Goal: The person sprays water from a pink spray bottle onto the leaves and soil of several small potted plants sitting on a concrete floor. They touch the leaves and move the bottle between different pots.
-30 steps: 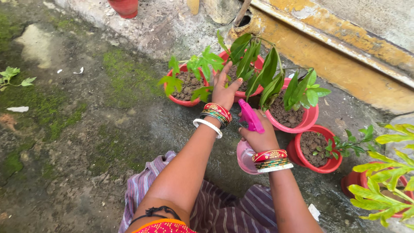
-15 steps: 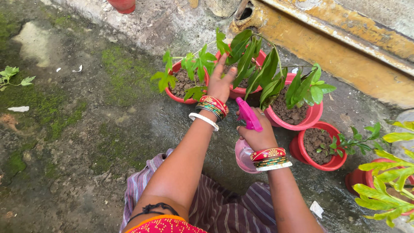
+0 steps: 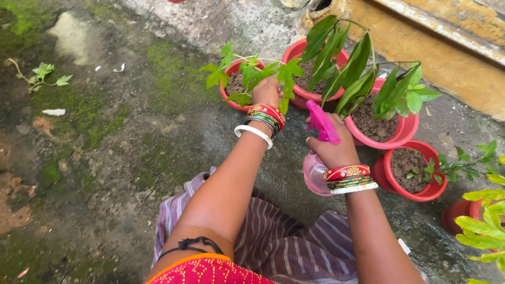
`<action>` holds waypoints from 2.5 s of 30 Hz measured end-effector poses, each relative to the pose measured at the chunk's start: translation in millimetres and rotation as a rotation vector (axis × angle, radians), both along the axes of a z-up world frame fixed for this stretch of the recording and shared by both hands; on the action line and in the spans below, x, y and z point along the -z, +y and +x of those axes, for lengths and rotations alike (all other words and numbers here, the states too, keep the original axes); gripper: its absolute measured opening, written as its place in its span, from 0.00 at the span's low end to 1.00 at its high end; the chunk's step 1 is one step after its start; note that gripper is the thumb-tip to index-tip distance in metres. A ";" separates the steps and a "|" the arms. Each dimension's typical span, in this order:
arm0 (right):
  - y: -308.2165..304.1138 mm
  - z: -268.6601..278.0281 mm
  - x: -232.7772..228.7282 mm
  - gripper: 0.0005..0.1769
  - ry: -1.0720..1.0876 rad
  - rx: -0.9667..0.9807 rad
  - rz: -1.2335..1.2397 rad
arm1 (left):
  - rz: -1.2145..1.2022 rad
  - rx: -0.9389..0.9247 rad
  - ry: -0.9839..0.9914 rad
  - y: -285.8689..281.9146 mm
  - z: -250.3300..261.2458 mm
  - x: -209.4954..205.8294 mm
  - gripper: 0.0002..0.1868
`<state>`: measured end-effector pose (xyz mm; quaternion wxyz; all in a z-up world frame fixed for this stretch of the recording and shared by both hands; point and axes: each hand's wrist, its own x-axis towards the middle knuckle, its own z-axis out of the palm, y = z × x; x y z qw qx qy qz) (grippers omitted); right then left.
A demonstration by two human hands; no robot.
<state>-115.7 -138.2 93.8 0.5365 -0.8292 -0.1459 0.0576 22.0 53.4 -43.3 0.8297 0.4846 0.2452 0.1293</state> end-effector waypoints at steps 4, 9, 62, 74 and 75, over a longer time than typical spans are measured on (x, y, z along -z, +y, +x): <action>2.4 -6.4 -5.6 0.25 0.025 -0.004 -0.013 | -0.079 -0.050 -0.125 -1.1 -6.0 -6.1 0.07; 5.7 -11.4 -6.3 0.21 0.024 -0.032 -0.088 | 0.044 -0.029 -0.051 -2.7 -29.4 -29.6 0.09; -33.2 -10.9 -15.7 0.24 -0.025 0.111 -0.046 | 0.923 0.037 -0.235 -72.6 -26.0 -40.7 0.21; -20.4 -14.0 -8.0 0.21 -0.005 0.194 -0.024 | 0.547 0.098 -0.310 -61.6 -52.6 -68.9 0.19; -21.5 -12.3 -4.0 0.20 -0.015 0.213 -0.029 | 0.576 0.093 -0.306 -60.0 -55.5 -72.6 0.19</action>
